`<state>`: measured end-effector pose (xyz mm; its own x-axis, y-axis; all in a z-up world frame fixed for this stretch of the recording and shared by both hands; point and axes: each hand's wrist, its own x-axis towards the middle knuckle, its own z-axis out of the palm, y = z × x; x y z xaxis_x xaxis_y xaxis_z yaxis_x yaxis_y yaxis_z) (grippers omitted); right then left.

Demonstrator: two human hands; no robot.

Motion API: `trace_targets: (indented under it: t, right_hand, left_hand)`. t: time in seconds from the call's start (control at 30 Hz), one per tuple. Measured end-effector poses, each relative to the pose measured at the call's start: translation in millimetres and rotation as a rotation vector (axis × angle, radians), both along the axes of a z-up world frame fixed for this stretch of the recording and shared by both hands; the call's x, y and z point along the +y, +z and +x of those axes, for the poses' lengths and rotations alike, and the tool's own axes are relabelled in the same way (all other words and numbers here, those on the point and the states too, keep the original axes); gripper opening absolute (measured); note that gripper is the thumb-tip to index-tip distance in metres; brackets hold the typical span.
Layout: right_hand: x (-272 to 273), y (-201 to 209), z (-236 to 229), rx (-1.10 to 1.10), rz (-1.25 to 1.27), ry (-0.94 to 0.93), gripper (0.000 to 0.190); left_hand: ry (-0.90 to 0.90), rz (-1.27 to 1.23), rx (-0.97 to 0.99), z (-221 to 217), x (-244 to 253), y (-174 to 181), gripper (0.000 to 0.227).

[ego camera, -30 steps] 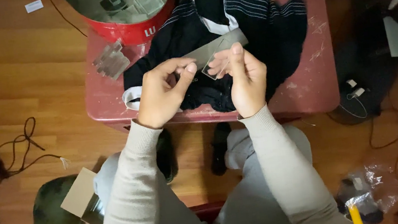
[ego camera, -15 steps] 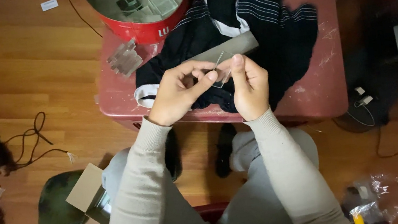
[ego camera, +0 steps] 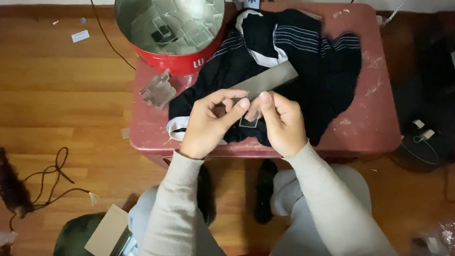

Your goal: Sharpening a small rectangular metal piece using a whetstone on a low stool.

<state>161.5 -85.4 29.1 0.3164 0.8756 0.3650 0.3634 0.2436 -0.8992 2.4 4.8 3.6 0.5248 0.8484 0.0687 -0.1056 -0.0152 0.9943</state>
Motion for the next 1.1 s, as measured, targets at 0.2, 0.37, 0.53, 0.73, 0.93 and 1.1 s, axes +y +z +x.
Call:
trace_targets:
  t: [0.2, 0.37, 0.53, 0.73, 0.93, 1.1]
  right_hand:
    - [-2, 2, -2, -0.035, -0.032, 0.016, 0.050]
    - [-1, 2, -1, -0.002, -0.022, -0.006, 0.052]
    - [-1, 1, -1, 0.030, -0.012, -0.030, 0.051]
    - [-3, 15, -3, -0.144, 0.085, -0.054, 0.047]
    - [-4, 19, -5, -0.261, 0.113, -0.036, 0.029]
    - [-9, 13, -1, 0.082, -0.044, 0.137, 0.032]
  left_hand:
    - [0.049, 0.045, -0.006, 1, 1, 1, 0.031]
    - [0.051, 0.148, 0.020, -1, -2, 2, 0.026]
    - [0.047, 0.232, 0.004, -4, -8, 19, 0.024]
    - [0.055, 0.197, -0.008, -8, -7, 21, 0.014]
    - [0.075, 0.077, -0.022, -12, -2, 24, 0.008]
    - [-0.078, -0.222, -0.162, -17, -11, 30, 0.016]
